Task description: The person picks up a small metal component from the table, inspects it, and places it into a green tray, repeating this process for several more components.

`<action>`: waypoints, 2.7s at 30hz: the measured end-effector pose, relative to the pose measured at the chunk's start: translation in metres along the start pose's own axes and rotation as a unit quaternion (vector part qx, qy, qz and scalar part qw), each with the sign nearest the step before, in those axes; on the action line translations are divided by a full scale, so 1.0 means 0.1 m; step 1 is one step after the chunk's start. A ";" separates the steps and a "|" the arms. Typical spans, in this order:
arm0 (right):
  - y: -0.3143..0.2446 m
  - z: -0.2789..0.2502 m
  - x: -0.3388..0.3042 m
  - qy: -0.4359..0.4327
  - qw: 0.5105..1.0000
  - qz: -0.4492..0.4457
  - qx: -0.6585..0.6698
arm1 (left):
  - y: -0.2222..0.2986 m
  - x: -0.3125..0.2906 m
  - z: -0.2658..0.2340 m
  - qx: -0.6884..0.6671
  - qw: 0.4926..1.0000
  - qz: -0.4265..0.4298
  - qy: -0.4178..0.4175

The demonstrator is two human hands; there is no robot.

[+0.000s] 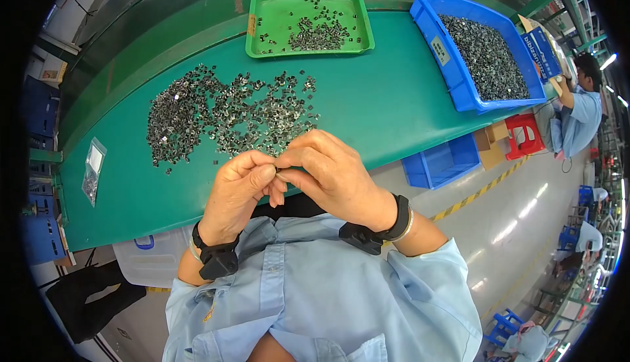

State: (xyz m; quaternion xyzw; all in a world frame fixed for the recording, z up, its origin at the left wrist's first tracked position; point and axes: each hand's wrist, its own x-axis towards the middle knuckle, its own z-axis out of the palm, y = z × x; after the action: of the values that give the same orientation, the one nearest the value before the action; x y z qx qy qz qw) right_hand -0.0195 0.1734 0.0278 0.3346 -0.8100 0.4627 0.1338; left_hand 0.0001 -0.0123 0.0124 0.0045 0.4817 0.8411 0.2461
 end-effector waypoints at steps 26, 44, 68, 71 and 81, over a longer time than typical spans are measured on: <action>-0.02 0.06 -0.11 0.019 0.998 0.012 0.055 | -0.13 -0.03 0.02 -0.087 0.995 0.023 -0.043; 0.03 0.04 -0.16 0.036 0.992 0.032 0.116 | -0.15 -0.01 0.13 -0.163 0.983 0.022 -0.075; 0.07 0.15 -0.11 0.004 0.988 0.034 0.154 | -0.14 -0.03 0.03 -0.172 0.981 0.015 -0.087; 0.13 0.11 -0.11 0.010 0.982 0.074 0.176 | -0.14 0.00 0.01 -0.183 0.979 0.010 -0.085; 0.87 -0.59 0.96 0.072 0.970 0.223 0.060 | -0.20 0.06 -0.07 -0.193 0.977 0.002 -0.087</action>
State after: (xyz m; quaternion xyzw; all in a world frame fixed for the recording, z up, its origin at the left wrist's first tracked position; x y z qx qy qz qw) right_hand -0.1545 0.2133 0.0529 0.1189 -0.8232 0.5514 0.0654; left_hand 0.0011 -0.0075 -0.0088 0.0314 0.2866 0.9151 0.2819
